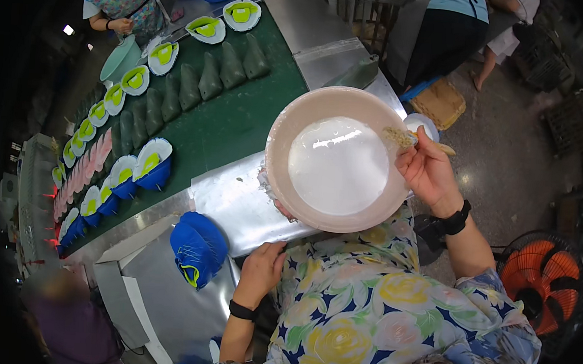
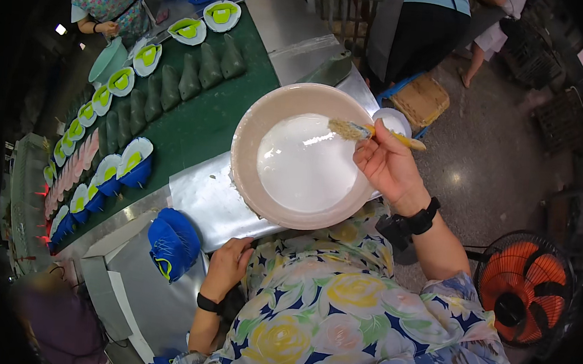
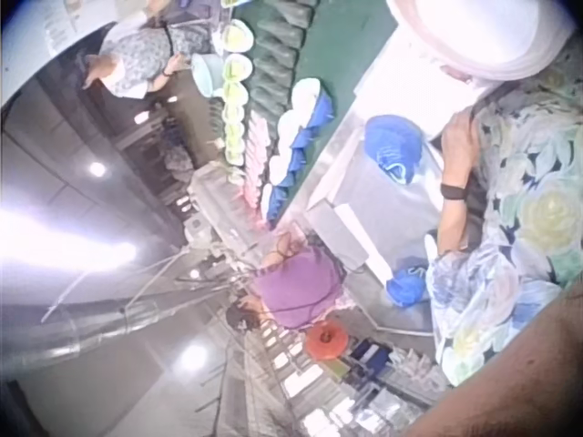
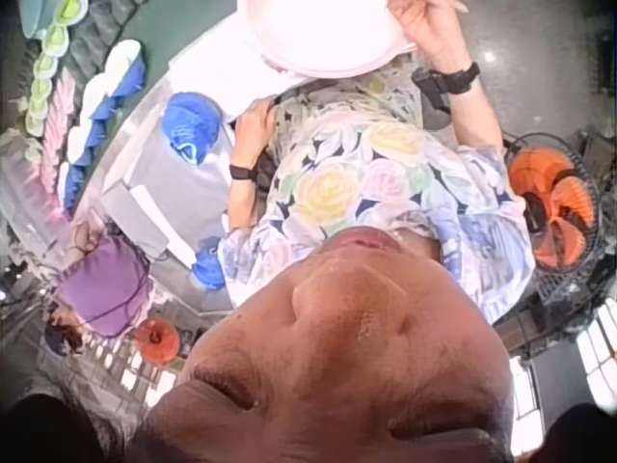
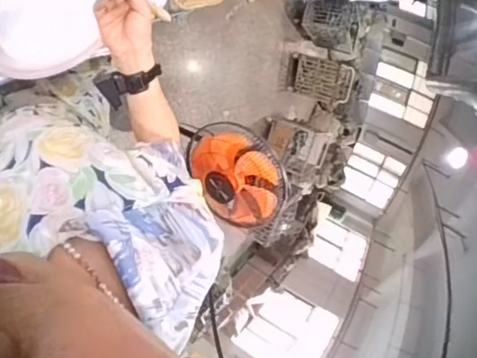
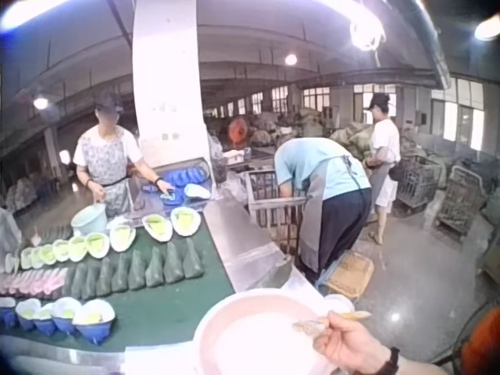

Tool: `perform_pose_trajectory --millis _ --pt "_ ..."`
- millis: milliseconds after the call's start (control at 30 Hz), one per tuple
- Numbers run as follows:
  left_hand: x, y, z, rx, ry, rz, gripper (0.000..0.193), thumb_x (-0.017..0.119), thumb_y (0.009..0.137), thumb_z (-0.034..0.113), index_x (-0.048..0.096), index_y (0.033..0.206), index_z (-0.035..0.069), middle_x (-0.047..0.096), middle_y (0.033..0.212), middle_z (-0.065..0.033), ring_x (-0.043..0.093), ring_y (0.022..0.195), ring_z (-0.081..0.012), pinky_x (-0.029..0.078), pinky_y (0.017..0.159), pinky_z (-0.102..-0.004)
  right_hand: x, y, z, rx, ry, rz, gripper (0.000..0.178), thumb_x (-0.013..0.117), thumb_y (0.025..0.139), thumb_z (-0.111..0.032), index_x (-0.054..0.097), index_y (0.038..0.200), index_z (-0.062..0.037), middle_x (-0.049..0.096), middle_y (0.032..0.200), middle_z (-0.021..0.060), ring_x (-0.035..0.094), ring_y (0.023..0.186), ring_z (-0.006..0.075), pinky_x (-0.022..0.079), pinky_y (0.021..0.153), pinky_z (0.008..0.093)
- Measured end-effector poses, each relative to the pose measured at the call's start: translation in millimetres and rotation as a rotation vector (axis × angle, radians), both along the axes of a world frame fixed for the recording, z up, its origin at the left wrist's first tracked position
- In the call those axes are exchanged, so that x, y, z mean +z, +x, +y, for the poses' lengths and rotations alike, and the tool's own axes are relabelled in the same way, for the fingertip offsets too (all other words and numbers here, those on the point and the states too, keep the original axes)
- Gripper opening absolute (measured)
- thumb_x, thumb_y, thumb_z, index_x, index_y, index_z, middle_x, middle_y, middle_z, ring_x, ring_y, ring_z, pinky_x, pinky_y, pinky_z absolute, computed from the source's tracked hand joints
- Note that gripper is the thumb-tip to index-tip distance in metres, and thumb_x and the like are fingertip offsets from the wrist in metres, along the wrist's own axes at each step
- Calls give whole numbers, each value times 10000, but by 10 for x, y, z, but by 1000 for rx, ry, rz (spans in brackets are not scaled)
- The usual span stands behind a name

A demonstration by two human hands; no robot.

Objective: Applying glue or adhesive to the interior components of shoe uppers using a brush.

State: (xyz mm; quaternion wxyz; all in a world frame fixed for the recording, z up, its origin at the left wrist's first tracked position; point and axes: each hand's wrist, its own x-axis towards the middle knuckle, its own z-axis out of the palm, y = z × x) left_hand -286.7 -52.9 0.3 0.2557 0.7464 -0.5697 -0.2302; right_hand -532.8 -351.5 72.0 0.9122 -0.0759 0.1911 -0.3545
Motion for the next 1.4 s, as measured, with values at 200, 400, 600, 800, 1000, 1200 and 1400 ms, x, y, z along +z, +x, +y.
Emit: perform_pose_trajectory --millis 200,400,600,800,1000,1200,1400 --pt "-90 -10 -37 -8 33 14 241 626 868 131 642 1083 22 661 957 -183 641 844 -380 523 749 -431 124 -109 -236 -385 -1408 1123 207 608 952 -192 563 1004 3 659 901 105 649 783 227 516 730 307" --pt "-82 -92 -91 -37 55 28 246 622 866 126 643 1090 25 663 959 -186 643 853 -382 524 748 -431 345 -206 -325 134 -1957 1446 219 607 912 -167 523 995 17 602 867 225 602 815 406 483 719 433" --pt "-22 -65 -139 7 45 30 246 625 868 126 645 1092 27 664 953 -180 646 853 -375 526 747 -425 540 -358 -355 351 -1978 1524 238 588 927 -176 499 1020 25 609 902 224 611 847 387 483 736 436" --pt "449 -41 -373 -51 -66 103 179 644 854 72 661 1024 19 662 908 -170 649 803 -362 527 707 -398 282 -643 -480 -26 -1134 1089 254 577 969 -203 527 1101 8 647 962 119 640 831 203 514 742 339" --pt "1118 -186 -1103 -33 -336 275 140 661 841 -24 682 978 -11 655 854 -105 642 761 -170 506 685 -269 -60 -362 -177 -41 -118 176 265 559 992 -217 544 1162 -14 626 1042 99 587 820 124 514 739 266" --pt "1334 -662 -1555 -73 -634 493 132 684 830 -37 684 959 -9 631 889 -69 587 772 -119 468 696 -227 9 -59 160 68 160 -146 287 509 1012 -203 488 1228 -16 605 1123 117 588 889 167 512 718 274" --pt "1354 -891 -1718 -41 -680 535 132 691 821 -37 687 948 -1 635 883 -68 588 765 -113 468 692 -225 -5 -132 86 74 143 -125 291 490 1021 -226 499 1224 -18 606 1135 121 605 924 187 532 748 294"
